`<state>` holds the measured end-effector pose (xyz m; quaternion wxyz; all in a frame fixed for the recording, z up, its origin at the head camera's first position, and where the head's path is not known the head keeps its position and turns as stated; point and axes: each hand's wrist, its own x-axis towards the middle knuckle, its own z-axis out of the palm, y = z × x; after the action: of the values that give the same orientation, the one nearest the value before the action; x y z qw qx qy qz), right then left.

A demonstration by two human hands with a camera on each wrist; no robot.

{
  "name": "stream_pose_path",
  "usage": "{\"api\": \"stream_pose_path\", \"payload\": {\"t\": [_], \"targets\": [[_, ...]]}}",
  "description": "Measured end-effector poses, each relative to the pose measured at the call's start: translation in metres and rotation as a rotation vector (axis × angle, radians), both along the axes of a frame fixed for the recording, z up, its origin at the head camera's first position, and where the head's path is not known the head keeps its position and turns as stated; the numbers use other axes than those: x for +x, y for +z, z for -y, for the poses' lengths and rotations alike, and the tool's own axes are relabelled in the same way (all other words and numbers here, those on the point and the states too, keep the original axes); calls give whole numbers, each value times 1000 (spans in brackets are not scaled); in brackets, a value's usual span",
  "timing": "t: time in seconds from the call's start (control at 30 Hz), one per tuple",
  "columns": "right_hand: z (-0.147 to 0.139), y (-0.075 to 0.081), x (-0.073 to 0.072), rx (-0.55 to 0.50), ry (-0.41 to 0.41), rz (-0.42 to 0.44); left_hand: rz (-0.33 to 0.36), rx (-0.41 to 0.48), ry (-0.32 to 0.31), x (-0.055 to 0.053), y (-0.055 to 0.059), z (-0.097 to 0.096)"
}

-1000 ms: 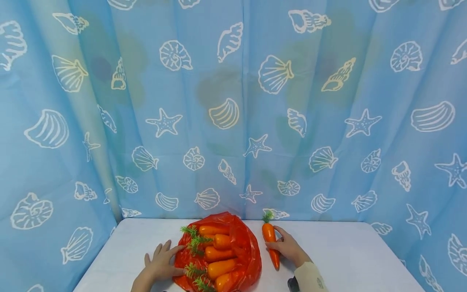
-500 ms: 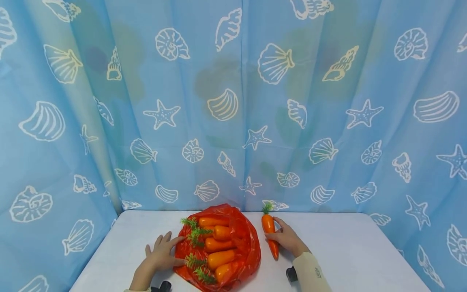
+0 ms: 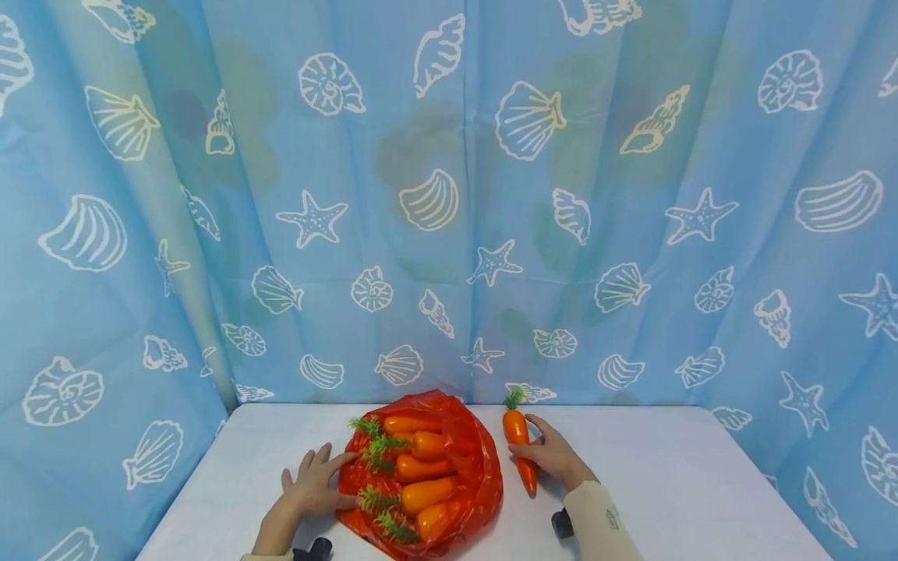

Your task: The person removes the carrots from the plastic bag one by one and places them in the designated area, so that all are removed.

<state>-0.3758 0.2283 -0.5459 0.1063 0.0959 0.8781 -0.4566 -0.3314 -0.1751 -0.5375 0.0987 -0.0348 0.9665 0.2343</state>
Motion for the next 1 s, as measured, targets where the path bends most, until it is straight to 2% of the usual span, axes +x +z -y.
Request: {"api": "stream_pose_path", "payload": {"t": [0.17,0.33,0.5,0.7,1.0], "targets": [[-1,-2,-1,38,-13,-4,6,18,0,0,1,-1],[-2,-5,2,30,-21,11,14,11,-4,3,-1,-1],[-3,-5,0,9,-25,-5,-8,7,-12,2,0,0],[0,0,0,34,-12,-9,-7,12,-14,1,1,2],[-2,9,-2,-11,-17,25,-8,17,-5,0,1,1]]}}
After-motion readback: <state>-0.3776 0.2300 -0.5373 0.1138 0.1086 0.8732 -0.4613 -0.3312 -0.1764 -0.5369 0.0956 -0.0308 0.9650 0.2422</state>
